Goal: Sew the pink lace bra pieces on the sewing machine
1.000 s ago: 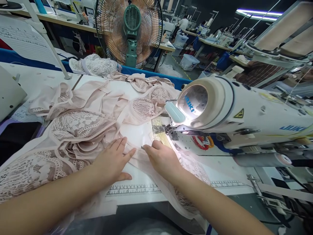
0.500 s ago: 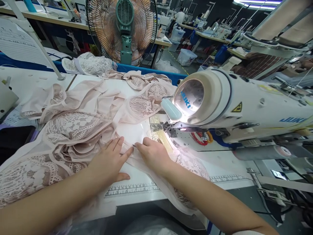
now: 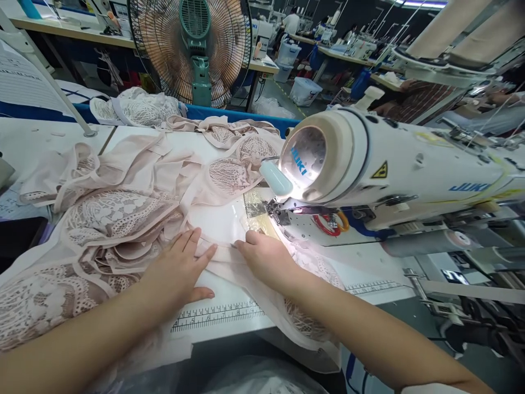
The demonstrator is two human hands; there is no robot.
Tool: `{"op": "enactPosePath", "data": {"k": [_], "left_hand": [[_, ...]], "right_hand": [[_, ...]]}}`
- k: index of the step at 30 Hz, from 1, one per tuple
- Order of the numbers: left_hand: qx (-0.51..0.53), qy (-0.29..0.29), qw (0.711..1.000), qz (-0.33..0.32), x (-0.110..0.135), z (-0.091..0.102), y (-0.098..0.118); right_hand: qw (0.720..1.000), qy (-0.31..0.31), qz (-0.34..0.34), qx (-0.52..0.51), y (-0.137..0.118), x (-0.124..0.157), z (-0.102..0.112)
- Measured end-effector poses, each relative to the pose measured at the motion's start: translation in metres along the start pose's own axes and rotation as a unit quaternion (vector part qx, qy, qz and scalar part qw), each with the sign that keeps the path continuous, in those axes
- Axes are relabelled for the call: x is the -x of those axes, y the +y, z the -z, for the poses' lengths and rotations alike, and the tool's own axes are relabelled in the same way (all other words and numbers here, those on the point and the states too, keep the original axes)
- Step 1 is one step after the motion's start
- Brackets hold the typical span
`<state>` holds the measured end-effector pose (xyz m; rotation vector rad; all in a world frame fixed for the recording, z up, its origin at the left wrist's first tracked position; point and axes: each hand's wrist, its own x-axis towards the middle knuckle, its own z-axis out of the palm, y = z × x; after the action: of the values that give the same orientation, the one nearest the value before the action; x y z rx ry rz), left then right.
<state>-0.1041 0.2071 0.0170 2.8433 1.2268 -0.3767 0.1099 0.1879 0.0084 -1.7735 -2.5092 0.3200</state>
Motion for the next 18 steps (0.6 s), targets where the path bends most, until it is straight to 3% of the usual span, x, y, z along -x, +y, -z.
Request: {"op": "enactPosePath", "data": {"k": [4, 7, 9, 13, 18], "left_hand": [[-0.015, 0.048, 0.998, 0.025, 0.002, -0.002, -0.011], [-0.018, 0.102, 0.994, 0.036, 0.003, 0.000, -0.014], [-0.012, 0.097, 0.995, 0.031, 0.003, 0.002, -0.012], [0.016, 0.049, 0.999, 0.015, 0.002, 0.006, -0.001], [0.016, 0.023, 1.000, -0.003, 0.007, 0.010, 0.006]], "right_hand": [[0.990, 0.057, -0.009, -0.128, 0.003, 0.005, 0.000], [0.969, 0.037, -0.012, -0.245, -0.002, 0.007, -0.003], [0.961, 0.013, -0.004, -0.276, -0.006, 0.008, -0.005], [0.968, -0.001, 0.012, -0.250, -0.010, 0.004, -0.003], [0.998, -0.032, 0.000, -0.060, -0.016, -0.015, 0.009]]}}
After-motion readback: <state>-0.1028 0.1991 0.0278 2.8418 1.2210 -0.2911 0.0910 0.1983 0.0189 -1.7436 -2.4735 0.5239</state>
